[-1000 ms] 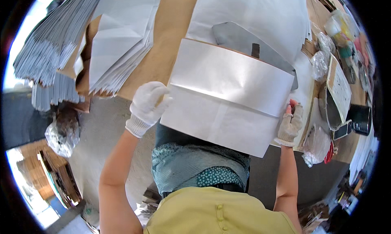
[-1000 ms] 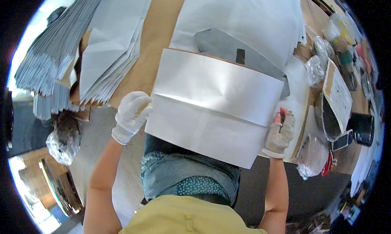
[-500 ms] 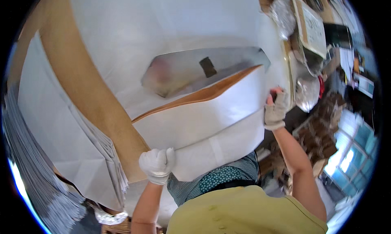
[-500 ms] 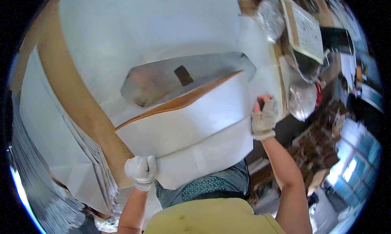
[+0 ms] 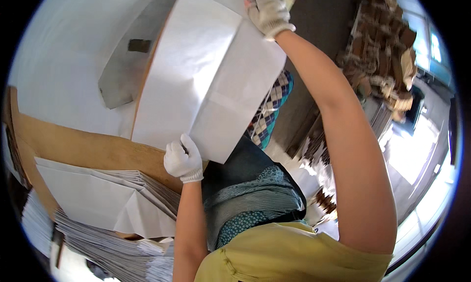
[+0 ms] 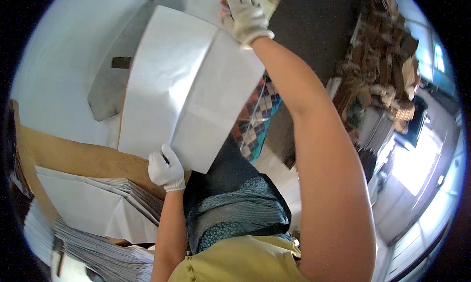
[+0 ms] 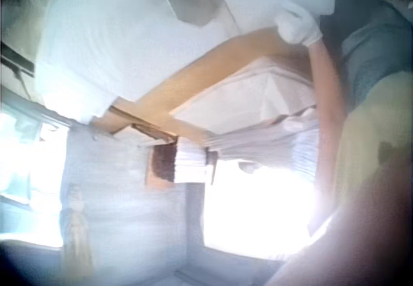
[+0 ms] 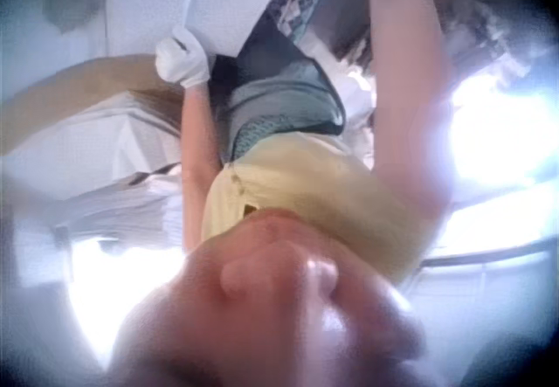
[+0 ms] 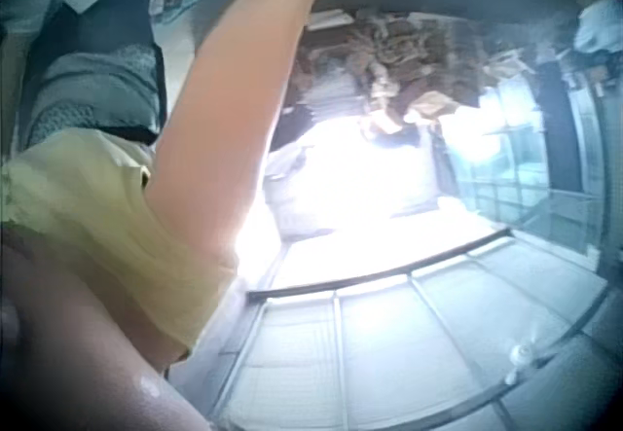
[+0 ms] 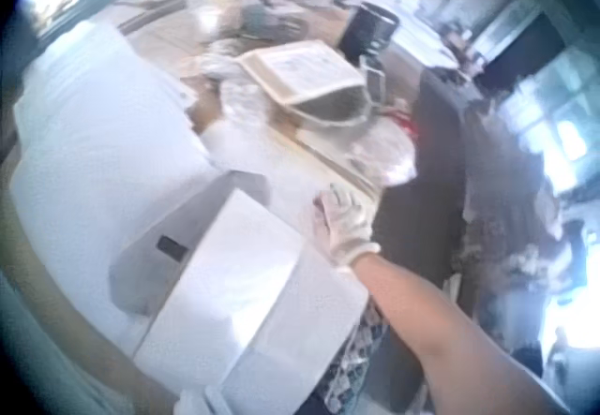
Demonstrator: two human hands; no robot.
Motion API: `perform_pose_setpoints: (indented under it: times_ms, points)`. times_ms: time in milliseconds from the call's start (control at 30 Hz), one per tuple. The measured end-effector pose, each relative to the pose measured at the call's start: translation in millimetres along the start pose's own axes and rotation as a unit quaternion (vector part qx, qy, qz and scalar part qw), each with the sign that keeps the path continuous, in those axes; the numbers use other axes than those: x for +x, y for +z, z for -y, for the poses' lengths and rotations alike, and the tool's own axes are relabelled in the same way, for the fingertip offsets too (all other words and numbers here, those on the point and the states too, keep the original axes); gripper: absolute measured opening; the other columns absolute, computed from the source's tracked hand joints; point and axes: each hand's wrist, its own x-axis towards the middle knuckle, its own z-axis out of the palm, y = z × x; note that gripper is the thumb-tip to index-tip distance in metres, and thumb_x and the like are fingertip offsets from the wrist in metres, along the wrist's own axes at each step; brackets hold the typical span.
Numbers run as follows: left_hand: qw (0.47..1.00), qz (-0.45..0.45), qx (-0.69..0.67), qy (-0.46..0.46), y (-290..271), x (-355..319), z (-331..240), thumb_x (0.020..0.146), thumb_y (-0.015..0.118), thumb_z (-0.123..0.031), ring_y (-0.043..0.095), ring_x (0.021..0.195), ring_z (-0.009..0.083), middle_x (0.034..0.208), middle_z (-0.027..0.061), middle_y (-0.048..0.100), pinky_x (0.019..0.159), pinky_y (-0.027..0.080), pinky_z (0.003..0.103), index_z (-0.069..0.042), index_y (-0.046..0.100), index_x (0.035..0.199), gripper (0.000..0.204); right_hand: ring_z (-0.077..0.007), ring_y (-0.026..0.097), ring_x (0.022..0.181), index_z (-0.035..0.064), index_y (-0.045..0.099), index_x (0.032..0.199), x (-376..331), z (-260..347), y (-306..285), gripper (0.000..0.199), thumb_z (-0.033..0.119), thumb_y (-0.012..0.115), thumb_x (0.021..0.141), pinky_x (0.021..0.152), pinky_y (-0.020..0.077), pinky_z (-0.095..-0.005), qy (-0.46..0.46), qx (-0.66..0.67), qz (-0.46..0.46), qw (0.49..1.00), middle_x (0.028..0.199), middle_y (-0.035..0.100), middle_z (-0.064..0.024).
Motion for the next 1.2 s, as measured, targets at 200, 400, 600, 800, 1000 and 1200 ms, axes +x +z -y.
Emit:
perform_pose_setpoints:
  times_ms: [200, 400, 600, 800, 1000, 1200]
  points:
    - [0.998, 0.033, -0.014, 0.056, 0.5, -6.3, 14.2, 0.097, 0.07, -0.03, 0.057, 0.055, 0.032, 0.068, 0.0072, 0.056, 0.05, 0.044, 0.046, -0.011, 0.05, 0.067, 0.04, -0.0389, 0.062, 0.115, 0.0106, 0.063, 0.118, -124.1, 7.2, -43.4, 0.027, 0.026, 0.061, 0.097, 0.102, 0.0485, -0.047, 0.25, 0.174, -0.15, 0.941, 0.118, 0.065, -0.0153]
    - [0.992, 0.048, -0.028, 0.114, -3.2, -6.5, 18.9, 0.096, 0.071, -0.031, 0.058, 0.056, 0.031, 0.071, 0.0067, 0.058, 0.049, 0.044, 0.045, -0.011, 0.053, 0.071, 0.037, -0.0449, 0.051, 0.14, 0.0044, 0.039, 0.153, -379.1, 5.0, -40.2, 0.082, 0.056, 0.061, 0.094, 0.112, 0.0441, -0.0493, 0.662, 0.103, 0.19, 0.717, 0.151, 0.052, -0.0289]
    - [0.983, 0.078, -0.01, 0.163, -13.2, -5.5, 33.5, 0.098, 0.069, -0.029, 0.059, 0.059, 0.031, 0.073, 0.0072, 0.058, 0.053, 0.047, 0.044, -0.009, 0.06, 0.078, 0.03, -0.0429, 0.043, 0.147, 0.0221, 0.01, 0.17, -446.0, 77.5, -10.1, 0.114, 0.064, 0.074, 0.086, 0.112, 0.0428, -0.058, 0.82, 0.208, 0.269, 0.46, 0.167, 0.035, -0.0196]
    - [0.981, 0.044, -0.019, 0.186, -7.0, -3.9, 33.8, 0.094, 0.074, -0.03, 0.059, 0.057, 0.0287, 0.073, 0.0042, 0.059, 0.05, 0.046, 0.043, -0.012, 0.056, 0.076, 0.03, -0.0342, 0.05, 0.145, 0.0139, 0.04, 0.161, -471.8, 74.3, 16.1, 0.084, 0.049, 0.07, 0.091, 0.115, 0.0422, -0.0435, 0.782, 0.11, 0.328, 0.518, 0.157, 0.051, -0.0193]
    - [0.98, 0.011, -0.027, 0.198, -6.0, -3.0, 28.9, 0.098, 0.071, -0.028, 0.061, 0.059, 0.0292, 0.074, 0.0068, 0.061, 0.053, 0.048, 0.043, -0.009, 0.059, 0.078, 0.03, -0.0375, 0.064, 0.127, 0.0069, 0.068, 0.134, -443.9, 104.1, -7.8, 0.051, 0.04, 0.065, 0.095, 0.106, 0.0463, -0.0464, 0.748, 0.167, 0.249, 0.592, 0.135, 0.069, -0.0188]
    - [0.98, 0.005, -0.026, 0.2, -6.1, -8.4, 30.6, 0.099, 0.069, -0.029, 0.059, 0.057, 0.031, 0.074, 0.0074, 0.059, 0.05, 0.046, 0.044, -0.009, 0.055, 0.076, 0.033, -0.0392, 0.048, 0.14, 0.0069, 0.043, 0.151, -416.9, 161.7, 4.5, 0.073, 0.035, 0.075, 0.092, 0.114, 0.0463, -0.0459, 0.675, 0.078, 0.194, 0.707, 0.154, 0.046, -0.0194]
